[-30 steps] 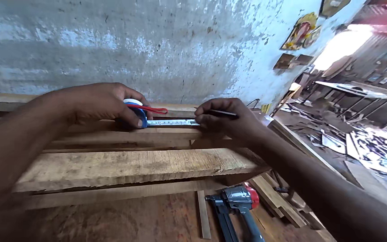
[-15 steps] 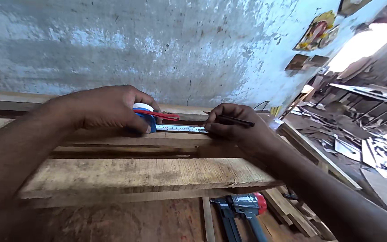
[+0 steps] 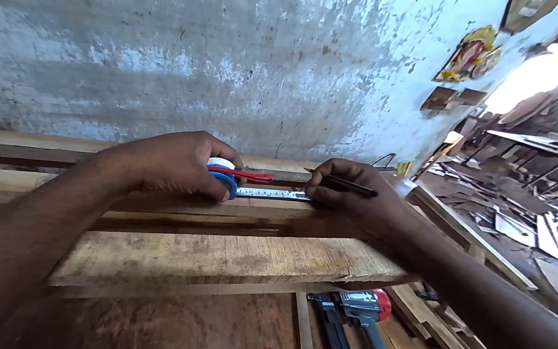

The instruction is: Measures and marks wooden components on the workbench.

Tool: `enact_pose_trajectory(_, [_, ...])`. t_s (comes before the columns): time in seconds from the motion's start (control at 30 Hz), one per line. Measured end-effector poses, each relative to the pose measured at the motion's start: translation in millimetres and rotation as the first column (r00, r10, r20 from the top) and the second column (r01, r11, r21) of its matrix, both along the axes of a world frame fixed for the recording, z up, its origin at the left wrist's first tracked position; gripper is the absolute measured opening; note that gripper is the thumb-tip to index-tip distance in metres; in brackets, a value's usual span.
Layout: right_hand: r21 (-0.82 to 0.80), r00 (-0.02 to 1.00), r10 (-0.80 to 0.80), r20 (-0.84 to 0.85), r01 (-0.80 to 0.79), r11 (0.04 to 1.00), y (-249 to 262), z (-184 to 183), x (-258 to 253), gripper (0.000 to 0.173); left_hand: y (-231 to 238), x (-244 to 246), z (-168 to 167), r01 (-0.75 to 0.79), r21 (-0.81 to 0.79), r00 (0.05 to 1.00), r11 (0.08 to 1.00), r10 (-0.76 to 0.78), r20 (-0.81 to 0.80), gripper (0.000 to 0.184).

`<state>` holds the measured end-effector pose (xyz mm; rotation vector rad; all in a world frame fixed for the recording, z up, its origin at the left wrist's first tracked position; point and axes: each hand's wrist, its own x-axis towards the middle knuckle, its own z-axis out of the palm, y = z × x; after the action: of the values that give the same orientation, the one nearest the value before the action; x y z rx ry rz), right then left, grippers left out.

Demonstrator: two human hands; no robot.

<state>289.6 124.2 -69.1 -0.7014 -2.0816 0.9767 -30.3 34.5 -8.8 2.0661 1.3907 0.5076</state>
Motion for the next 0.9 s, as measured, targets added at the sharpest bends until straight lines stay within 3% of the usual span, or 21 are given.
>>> enact_pose_trajectory(0.2, [0.008, 0.993, -0.101, -0.056, 0.101, 0.995, 0, 0, 3, 0.006, 6, 9, -13, 0.054, 0.279, 0.996, 0.959, -0.031, -0.086, 0.03])
enact_pose_trajectory(0.33, [0.242, 0.981, -0.184, 0.058, 0.165, 0.956, 11, 4, 19, 0.005, 7, 23, -25, 0.025, 0.398, 0.992, 0.917, 0.026, -0.124, 0.034])
enact_pose_trajectory(0.47, [0.435, 0.913, -0.309, 0.268, 0.171, 0.884, 17, 13, 37, 0.006, 8, 25, -29, 0.014, 0.425, 0.993, 0.905, 0.037, -0.112, 0.04])
enact_pose_trajectory(0.63, [0.535, 0.872, -0.377, 0.31, 0.168, 0.828, 28, 5, 78, 0.01, 10, 26, -30, 0.018, 0.42, 0.994, 0.908, 0.029, -0.104, 0.041])
enact_pose_trajectory(0.9, [0.471, 0.87, -0.384, 0.31, 0.21, 0.857, 32, -8, 107, 0.01, 13, 16, -15, 0.164, 0.399, 0.967, 0.902, -0.067, -0.246, 0.035])
